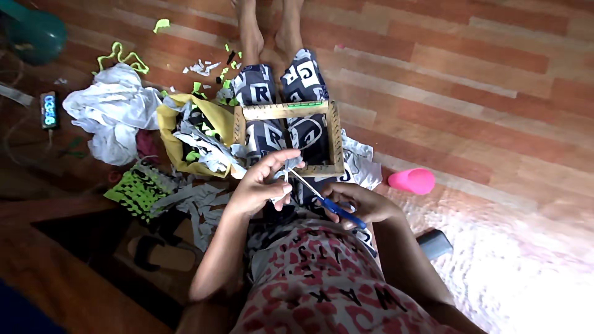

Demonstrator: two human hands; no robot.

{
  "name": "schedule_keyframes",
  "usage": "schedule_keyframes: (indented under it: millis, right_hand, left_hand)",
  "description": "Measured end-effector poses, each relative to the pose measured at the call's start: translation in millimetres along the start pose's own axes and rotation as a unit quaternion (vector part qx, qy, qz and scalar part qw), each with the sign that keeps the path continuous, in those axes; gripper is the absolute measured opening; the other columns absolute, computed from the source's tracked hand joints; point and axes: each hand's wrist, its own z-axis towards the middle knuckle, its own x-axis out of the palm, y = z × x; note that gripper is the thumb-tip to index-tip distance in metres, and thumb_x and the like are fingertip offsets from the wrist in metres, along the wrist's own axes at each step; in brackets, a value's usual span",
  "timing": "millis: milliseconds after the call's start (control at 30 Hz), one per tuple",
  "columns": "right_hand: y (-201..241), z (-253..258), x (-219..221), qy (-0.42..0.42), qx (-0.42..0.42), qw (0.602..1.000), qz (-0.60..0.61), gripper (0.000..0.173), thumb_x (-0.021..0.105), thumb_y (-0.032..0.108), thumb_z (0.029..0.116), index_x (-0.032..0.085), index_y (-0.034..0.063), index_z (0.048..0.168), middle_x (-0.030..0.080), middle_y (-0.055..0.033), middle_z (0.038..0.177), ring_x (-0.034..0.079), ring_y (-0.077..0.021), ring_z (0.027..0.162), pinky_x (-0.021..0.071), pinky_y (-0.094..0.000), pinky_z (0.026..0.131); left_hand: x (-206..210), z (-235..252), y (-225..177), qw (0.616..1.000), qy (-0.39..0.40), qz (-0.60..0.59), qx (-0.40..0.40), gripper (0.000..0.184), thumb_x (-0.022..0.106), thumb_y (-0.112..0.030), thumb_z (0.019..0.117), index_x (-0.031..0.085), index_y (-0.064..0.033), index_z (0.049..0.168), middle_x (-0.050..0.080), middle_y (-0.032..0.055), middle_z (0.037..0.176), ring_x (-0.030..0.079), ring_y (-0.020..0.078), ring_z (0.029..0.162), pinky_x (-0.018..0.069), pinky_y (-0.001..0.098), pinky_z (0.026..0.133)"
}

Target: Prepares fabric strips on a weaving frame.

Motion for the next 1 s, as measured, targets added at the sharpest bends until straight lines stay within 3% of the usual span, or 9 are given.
schedule_keyframes:
  millis: [133,367,600,800,1000]
  right_hand:
    - [-1,3,5,-0.015,-0.006,1.0,0.021,0.053,0.075,0.053,0.0878,0.059,0.0128,0.119,0.066,0.0128,0.085,0.06,0.0072,0.077,0.0494,-0.011,0.069]
    - [-6,12,12,-0.023,-0.026,0.998,0.06,0.052,0.073,0.054,0.0895,0.057,0.0182,0.124,0.068,0.0116,0.092,0.063,0.0046,0.082,0.0524,-0.0132,0.074]
    - [-6,12,16,-0.039,0.005,0.998,0.05,0.054,0.074,0.051,0.0881,0.054,0.014,0.122,0.065,0.0126,0.091,0.06,0.005,0.082,0.0505,-0.0137,0.073]
    - [-2,5,11,-0.047,0.041,0.998,-0.02,0.064,0.073,0.057,0.0858,0.053,0.0085,0.122,0.063,0.011,0.087,0.057,0.0058,0.079,0.048,-0.0129,0.07]
    - [-2,-4,5,-0.03,0.025,0.999,0.005,0.057,0.073,0.057,0.0876,0.056,0.0118,0.119,0.064,0.0121,0.087,0.059,0.0055,0.08,0.0499,-0.0135,0.071]
  left_hand:
    - [1,1,7,0.997,0.017,-0.077,0.005,0.06,0.07,-0.003,0.0878,0.053,-0.0125,0.144,0.065,0.007,0.13,0.061,0.0016,0.058,0.0532,0.016,0.049]
    - [7,5,19,0.993,0.032,-0.108,-0.023,0.062,0.067,-0.002,0.0866,0.05,-0.0091,0.146,0.065,0.0086,0.133,0.063,0.0026,0.06,0.0541,0.0172,0.052]
    - [8,6,21,0.993,0.045,-0.102,-0.031,0.067,0.064,0.003,0.086,0.044,-0.0078,0.149,0.059,0.0105,0.142,0.062,0.0031,0.059,0.0535,0.0177,0.05]
    - [7,7,24,0.991,0.0,-0.133,-0.009,0.065,0.066,-0.003,0.0861,0.048,-0.0119,0.148,0.059,0.0089,0.143,0.06,0.0016,0.06,0.0505,0.016,0.049]
    - [1,7,23,0.992,-0.009,-0.125,0.007,0.064,0.066,-0.002,0.086,0.051,-0.0131,0.147,0.059,0.0104,0.142,0.059,0.0027,0.06,0.0507,0.0167,0.049]
